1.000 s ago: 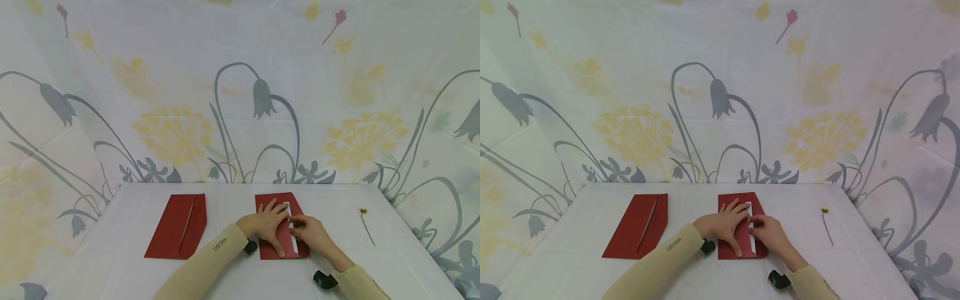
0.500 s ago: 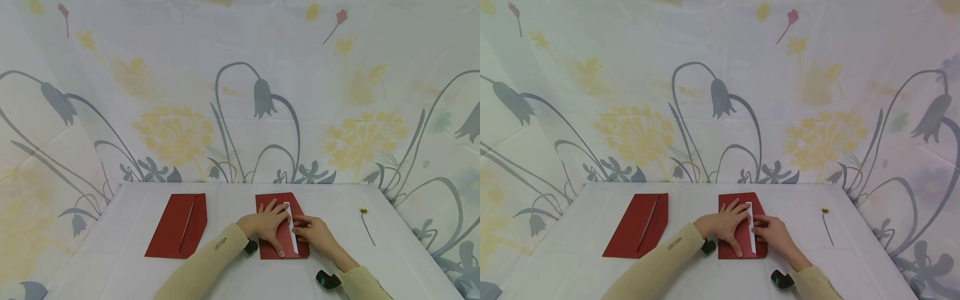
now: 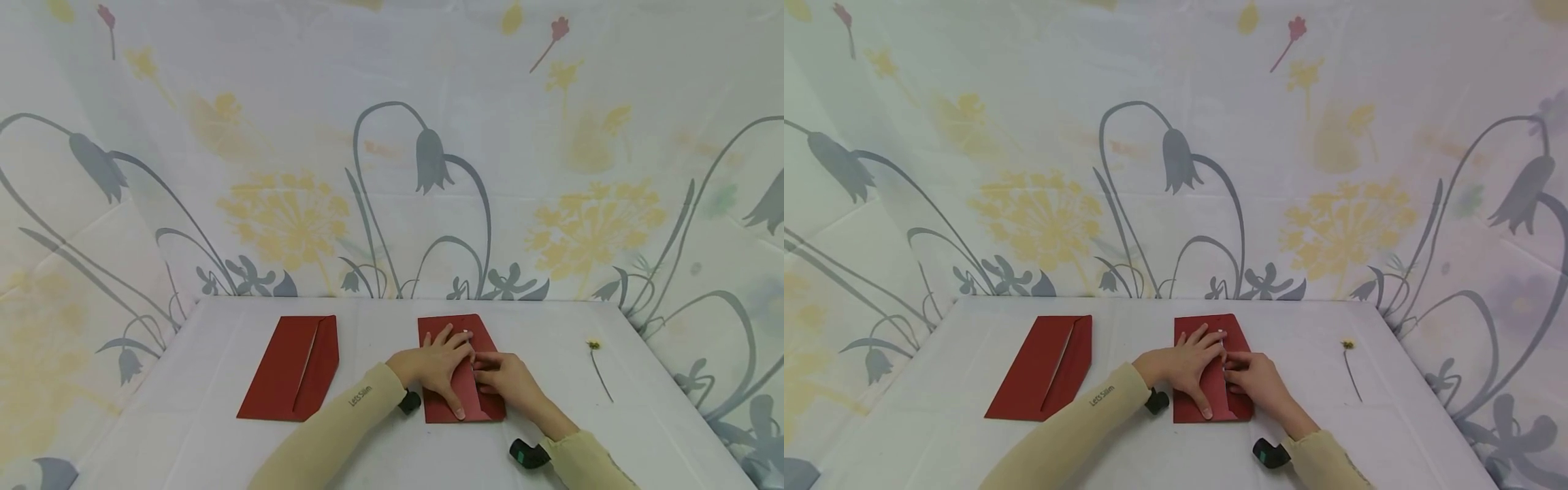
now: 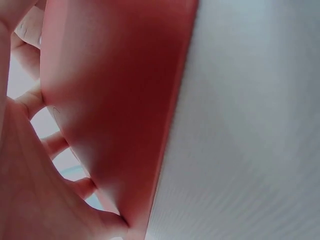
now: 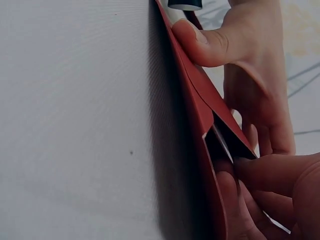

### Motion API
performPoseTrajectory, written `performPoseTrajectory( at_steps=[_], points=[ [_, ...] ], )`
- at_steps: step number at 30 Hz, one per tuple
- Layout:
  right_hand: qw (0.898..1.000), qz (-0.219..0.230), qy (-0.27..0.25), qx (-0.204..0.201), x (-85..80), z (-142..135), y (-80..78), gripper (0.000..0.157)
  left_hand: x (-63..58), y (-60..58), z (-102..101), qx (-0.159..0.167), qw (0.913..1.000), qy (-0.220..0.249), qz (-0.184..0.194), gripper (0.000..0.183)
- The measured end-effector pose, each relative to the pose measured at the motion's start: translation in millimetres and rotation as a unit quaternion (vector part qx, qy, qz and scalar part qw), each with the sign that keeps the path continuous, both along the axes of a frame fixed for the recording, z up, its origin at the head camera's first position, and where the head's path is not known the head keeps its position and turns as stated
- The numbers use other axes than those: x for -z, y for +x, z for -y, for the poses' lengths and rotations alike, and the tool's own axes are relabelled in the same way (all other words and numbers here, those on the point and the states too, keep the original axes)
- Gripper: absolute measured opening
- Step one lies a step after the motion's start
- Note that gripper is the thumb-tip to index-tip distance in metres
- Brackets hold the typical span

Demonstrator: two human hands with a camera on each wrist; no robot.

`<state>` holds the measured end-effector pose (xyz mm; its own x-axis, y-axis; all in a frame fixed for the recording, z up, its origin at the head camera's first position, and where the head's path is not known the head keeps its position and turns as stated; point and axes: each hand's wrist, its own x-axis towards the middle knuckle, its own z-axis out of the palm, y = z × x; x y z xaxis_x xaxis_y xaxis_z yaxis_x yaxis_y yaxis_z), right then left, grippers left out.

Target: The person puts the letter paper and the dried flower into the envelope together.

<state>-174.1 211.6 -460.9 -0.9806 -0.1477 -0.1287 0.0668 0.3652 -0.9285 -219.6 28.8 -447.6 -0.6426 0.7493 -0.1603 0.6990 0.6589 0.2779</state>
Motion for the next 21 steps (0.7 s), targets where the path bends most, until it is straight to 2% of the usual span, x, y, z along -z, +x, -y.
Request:
performPoseTrajectory(
  at_steps=[10,17,21],
  points=[
    [0.999,-0.004,-0.017,-0.034,3.7,2,-5.9,0.042,0.4,-0.8,1,0.002,1.0,0.002,0.001,0.079],
    [0.997,0.013,-0.044,-0.066,4.7,0,-9.9,0.041,0.1,-1.8,1,0.008,0.9999,0.008,0.005,0.078],
    [0.996,0.015,-0.05,-0.072,6.7,-4,-11.0,0.043,0.4,-1.6,1,0.012,0.9998,0.014,0.007,0.078]
  ],
)
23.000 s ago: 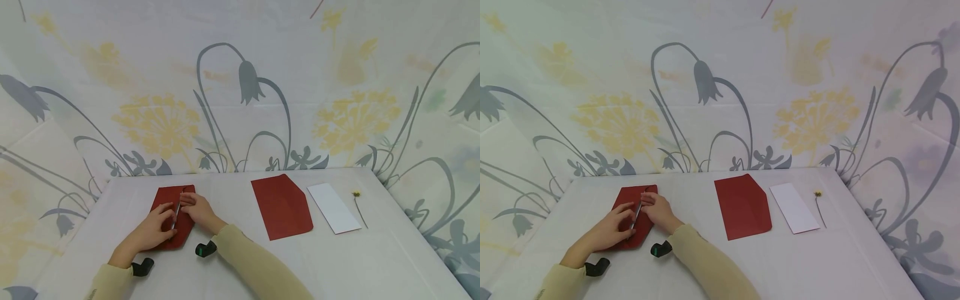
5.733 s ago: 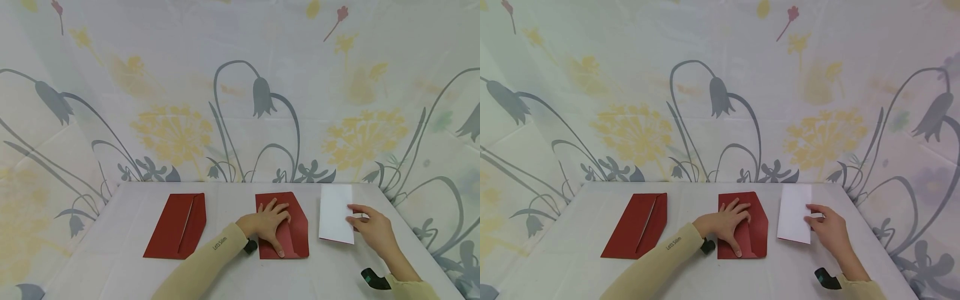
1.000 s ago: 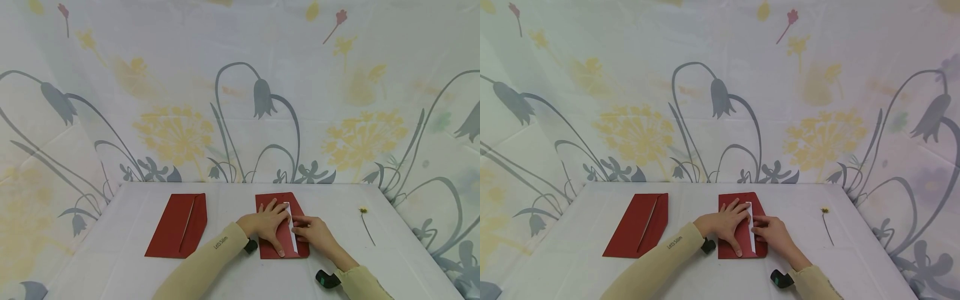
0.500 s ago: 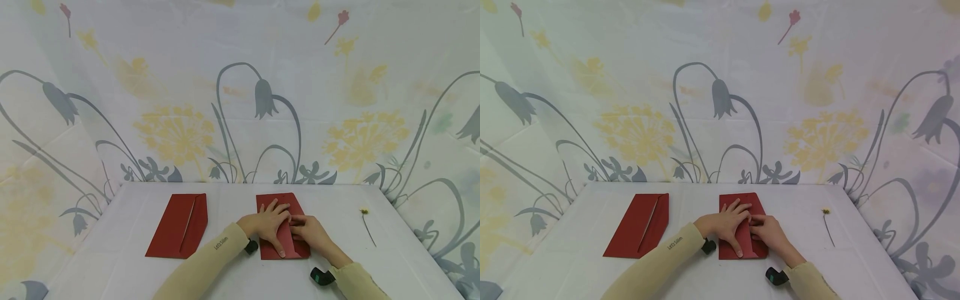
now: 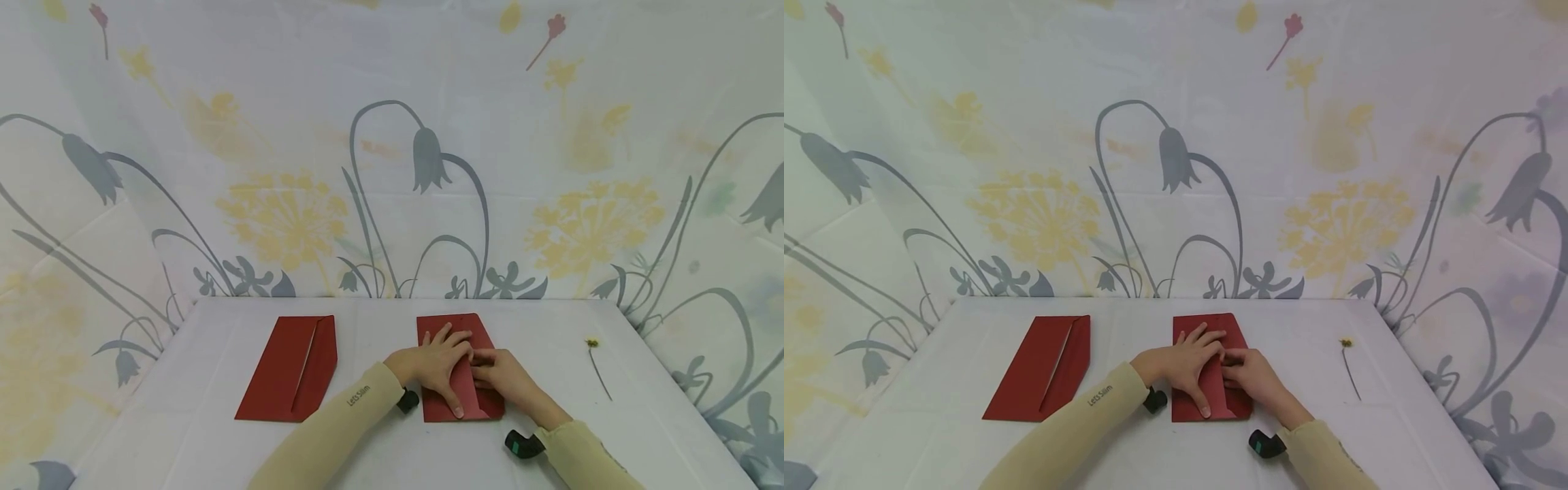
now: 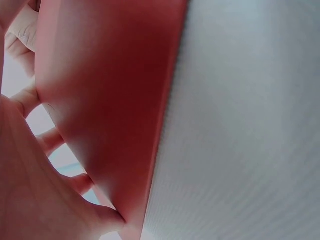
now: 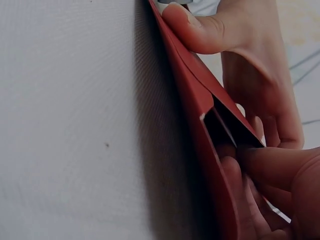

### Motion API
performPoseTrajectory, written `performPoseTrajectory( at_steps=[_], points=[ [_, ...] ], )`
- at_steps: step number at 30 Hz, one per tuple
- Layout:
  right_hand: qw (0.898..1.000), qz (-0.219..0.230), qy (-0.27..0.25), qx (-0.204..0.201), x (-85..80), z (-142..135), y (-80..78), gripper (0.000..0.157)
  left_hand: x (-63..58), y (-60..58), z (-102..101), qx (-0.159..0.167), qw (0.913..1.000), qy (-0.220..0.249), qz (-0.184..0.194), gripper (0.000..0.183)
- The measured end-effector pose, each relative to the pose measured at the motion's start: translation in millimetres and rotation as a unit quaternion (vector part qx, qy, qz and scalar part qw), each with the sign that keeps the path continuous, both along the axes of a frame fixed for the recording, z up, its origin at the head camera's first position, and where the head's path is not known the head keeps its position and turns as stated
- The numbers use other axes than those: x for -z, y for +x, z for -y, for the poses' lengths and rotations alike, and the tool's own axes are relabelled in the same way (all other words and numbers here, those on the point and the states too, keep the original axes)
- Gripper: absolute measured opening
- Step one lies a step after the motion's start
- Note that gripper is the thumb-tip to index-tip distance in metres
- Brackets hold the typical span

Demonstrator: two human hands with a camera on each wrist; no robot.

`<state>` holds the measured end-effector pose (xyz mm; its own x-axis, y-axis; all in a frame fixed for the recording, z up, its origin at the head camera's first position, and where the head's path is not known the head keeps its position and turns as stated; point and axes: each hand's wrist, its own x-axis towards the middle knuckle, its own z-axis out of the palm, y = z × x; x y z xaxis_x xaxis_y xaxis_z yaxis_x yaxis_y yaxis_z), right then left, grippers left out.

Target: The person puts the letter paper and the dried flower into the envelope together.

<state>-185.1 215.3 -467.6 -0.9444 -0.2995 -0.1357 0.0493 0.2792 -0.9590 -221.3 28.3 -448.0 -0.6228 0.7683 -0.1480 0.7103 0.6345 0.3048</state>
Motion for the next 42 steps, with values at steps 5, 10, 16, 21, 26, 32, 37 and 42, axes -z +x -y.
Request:
performPoseTrajectory(
  at_steps=[5,10,16,21,26,32,37,42],
  points=[
    [1.0,-0.001,0.009,0.009,0.6,-3,-1.0,0.046,-1.3,-0.1,0,-0.004,1.0,0.004,0.005,0.078],
    [1.0,0.002,0.0,0.006,0.7,-8,-0.1,0.047,-0.2,-0.2,0,-0.005,1.0,0.003,0.002,0.079],
    [1.0,0.012,0.005,0.004,2.8,-17,0.7,0.05,1.2,-0.1,-1,-0.005,1.0,0.003,0.001,0.078],
    [1.0,0.022,0.011,0.008,3.3,-27,4.1,0.052,3.4,-1.2,-1,-0.003,1.0,0.005,0.001,0.077],
    [0.999,0.026,0.019,0.019,0.9,-36,9.0,0.052,4.4,-1.6,-1,-0.003,1.0,0.004,0.0,0.077],
    [1.0,0.017,0.013,0.018,-0.8,-45,13.0,0.054,4.3,-1.2,-1,-0.005,1.0,0.005,-0.002,0.077],
    [0.999,0.023,0.016,0.019,-2.8,-50,17.6,0.055,5.7,-1.4,-1,-0.006,1.0,0.003,-0.007,0.077],
    [0.999,0.027,0.022,0.019,-6.8,-60,22.8,0.051,6.8,-1.9,-1,-0.007,0.9999,-0.001,-0.007,0.077]
  ],
)
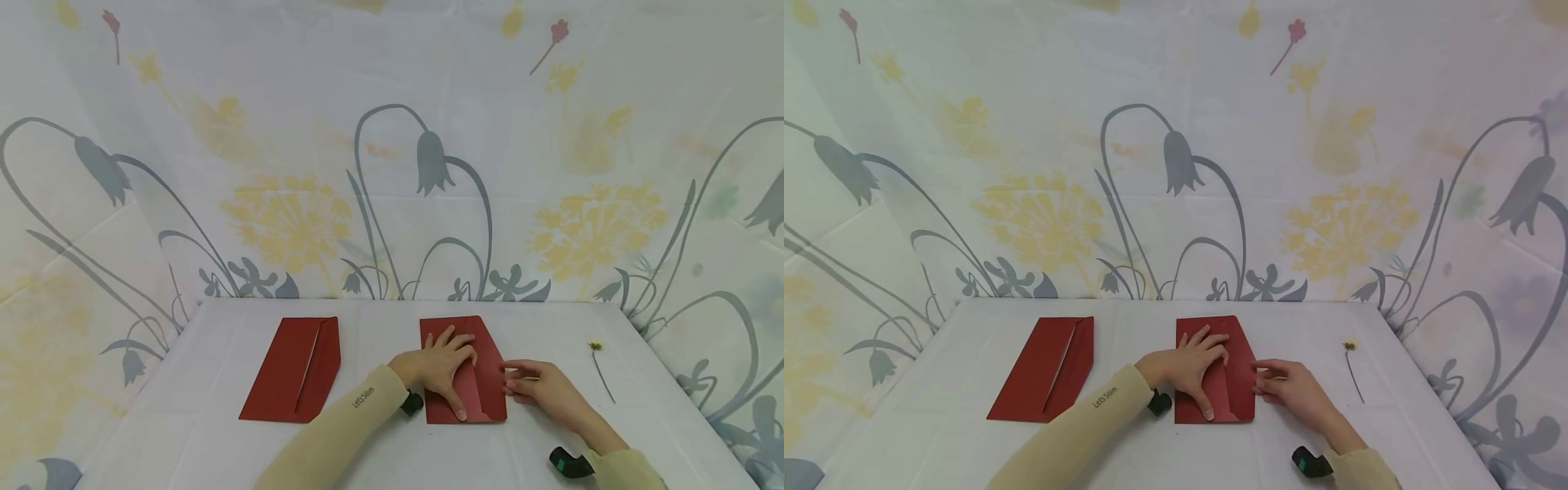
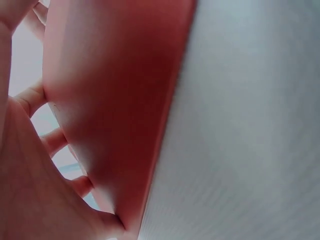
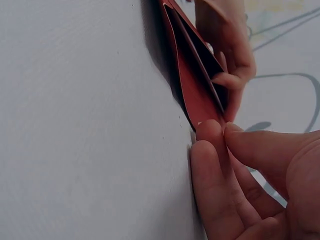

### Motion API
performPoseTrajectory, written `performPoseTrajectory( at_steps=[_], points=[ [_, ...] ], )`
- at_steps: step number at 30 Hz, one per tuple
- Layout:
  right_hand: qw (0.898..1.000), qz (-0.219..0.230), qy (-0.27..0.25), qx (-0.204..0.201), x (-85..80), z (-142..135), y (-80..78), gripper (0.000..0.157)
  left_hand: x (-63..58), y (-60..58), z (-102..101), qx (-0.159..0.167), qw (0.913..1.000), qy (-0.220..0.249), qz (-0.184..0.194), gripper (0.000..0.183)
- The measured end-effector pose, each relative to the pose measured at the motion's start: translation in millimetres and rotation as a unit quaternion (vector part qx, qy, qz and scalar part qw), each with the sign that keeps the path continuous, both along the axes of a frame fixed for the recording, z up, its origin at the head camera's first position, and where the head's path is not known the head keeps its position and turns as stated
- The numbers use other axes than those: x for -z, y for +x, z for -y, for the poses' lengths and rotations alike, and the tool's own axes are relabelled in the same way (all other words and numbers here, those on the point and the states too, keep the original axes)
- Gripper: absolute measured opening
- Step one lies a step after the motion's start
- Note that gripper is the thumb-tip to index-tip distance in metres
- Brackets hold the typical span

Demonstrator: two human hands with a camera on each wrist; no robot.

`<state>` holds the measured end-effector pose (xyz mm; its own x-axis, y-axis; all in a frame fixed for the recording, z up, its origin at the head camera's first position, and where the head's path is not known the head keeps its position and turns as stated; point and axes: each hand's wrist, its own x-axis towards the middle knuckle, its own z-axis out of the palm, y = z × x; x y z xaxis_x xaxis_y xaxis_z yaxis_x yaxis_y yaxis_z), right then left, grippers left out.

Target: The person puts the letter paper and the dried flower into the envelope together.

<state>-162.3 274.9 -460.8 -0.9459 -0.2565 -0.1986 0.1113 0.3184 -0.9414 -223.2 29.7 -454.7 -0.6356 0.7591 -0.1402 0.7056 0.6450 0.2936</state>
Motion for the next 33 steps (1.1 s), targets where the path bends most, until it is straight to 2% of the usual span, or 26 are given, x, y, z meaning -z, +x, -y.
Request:
performPoseTrajectory(
  at_steps=[4,8,12,16,21,27,30,33],
  points=[
    [1.0,-0.015,0.012,0.014,-5.0,-13,2.9,0.047,0.0,-0.1,0,-0.001,1.0,-0.003,0.001,0.076],
    [0.998,-0.028,0.026,0.054,-11.9,-30,3.9,0.047,-0.7,0.0,1,-0.001,1.0,-0.003,0.004,0.076],
    [0.992,-0.061,0.058,0.089,-20.4,-50,5.8,0.047,-0.5,0.1,0,-0.001,1.0,-0.005,0.005,0.076],
    [0.982,-0.106,0.098,0.124,-26.4,-69,10.0,0.047,0.1,-0.2,0,0.0,1.0,-0.007,0.005,0.076],
    [0.96,-0.149,0.151,0.185,-27.3,-90,15.7,0.046,1.3,-1.2,-1,-0.001,0.9999,-0.01,0.004,0.076],
    [0.929,-0.137,0.232,0.253,-21.5,-109,22.5,0.045,2.2,-1.5,-2,-0.003,0.9999,-0.016,0.004,0.076],
    [0.923,-0.118,0.251,0.267,-18.0,-115,22.3,0.046,1.2,-0.8,-2,-0.006,0.9998,-0.017,0.005,0.076],
    [0.923,-0.091,0.257,0.271,-14.0,-119,20.7,0.049,0.4,-0.3,-1,-0.006,0.9998,-0.019,0.007,0.076]
  ],
)
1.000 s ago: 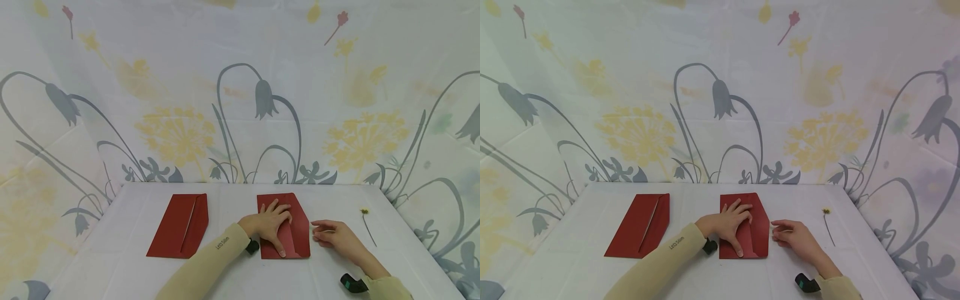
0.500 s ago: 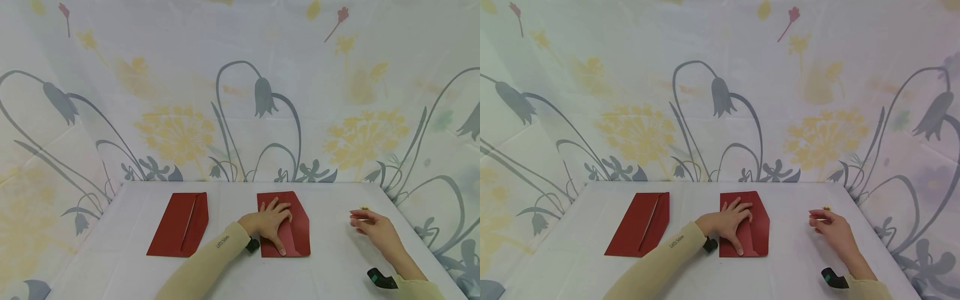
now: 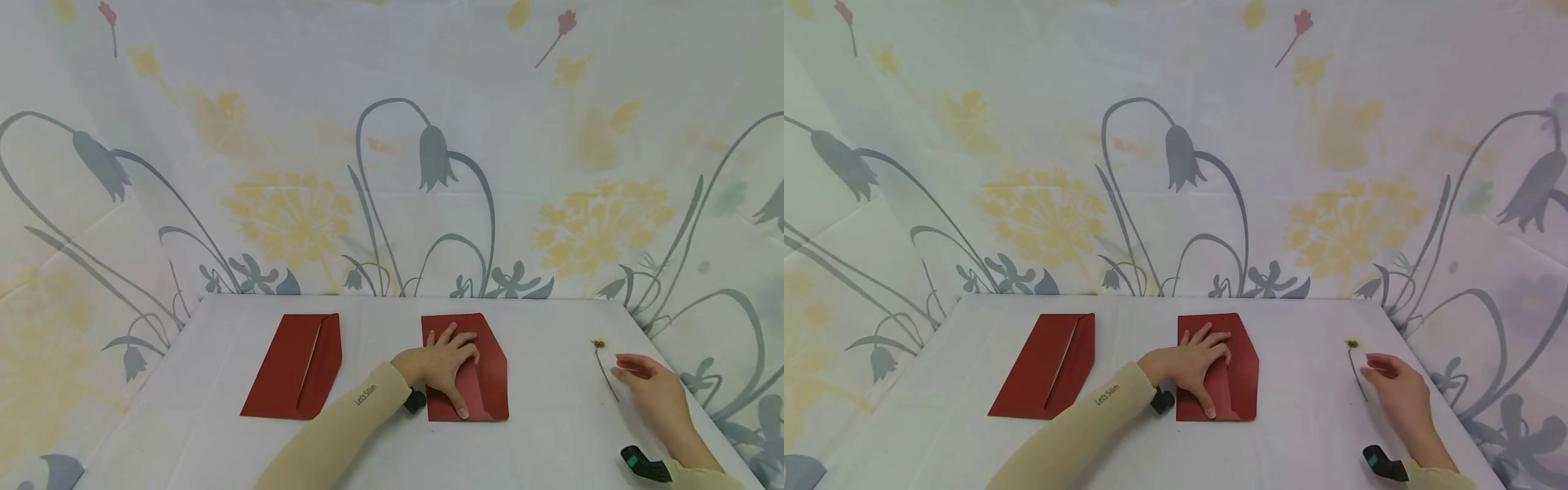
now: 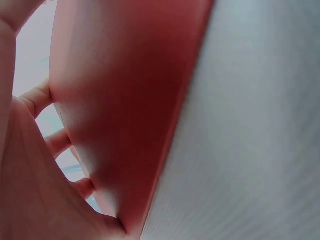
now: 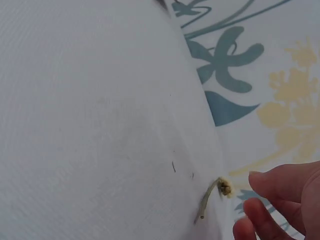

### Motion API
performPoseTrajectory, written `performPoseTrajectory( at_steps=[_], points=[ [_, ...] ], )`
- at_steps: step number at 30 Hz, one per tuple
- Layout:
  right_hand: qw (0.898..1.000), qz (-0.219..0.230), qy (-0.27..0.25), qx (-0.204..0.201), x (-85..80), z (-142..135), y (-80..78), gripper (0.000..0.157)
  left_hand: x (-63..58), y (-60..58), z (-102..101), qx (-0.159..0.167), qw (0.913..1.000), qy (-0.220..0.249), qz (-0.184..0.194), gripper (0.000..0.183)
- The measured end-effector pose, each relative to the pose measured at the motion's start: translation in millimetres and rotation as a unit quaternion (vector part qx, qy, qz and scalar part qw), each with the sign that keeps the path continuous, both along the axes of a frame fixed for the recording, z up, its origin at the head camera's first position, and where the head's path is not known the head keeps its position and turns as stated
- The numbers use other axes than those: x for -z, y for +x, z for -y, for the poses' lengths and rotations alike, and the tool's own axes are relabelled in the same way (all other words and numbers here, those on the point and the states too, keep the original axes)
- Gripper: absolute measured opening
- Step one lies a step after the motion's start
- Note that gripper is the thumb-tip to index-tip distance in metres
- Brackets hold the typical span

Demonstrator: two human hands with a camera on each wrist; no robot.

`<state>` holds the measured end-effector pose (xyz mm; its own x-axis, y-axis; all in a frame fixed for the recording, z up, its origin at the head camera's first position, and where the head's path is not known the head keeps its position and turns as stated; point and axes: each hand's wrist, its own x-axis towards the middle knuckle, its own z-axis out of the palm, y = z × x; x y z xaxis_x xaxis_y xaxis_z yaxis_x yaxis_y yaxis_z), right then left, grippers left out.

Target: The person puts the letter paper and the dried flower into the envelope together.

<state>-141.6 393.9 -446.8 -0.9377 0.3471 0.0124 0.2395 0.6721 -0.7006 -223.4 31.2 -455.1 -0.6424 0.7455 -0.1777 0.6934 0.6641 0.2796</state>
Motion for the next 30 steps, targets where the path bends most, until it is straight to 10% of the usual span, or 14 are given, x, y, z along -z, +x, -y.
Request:
performPoseTrajectory(
  at_steps=[30],
  points=[
    [0.993,0.113,-0.001,-0.043,1.0,-17,-11.6,0.078,-7.1,3.1,-1,-0.004,0.9998,-0.019,-0.006,0.077]
  ],
)
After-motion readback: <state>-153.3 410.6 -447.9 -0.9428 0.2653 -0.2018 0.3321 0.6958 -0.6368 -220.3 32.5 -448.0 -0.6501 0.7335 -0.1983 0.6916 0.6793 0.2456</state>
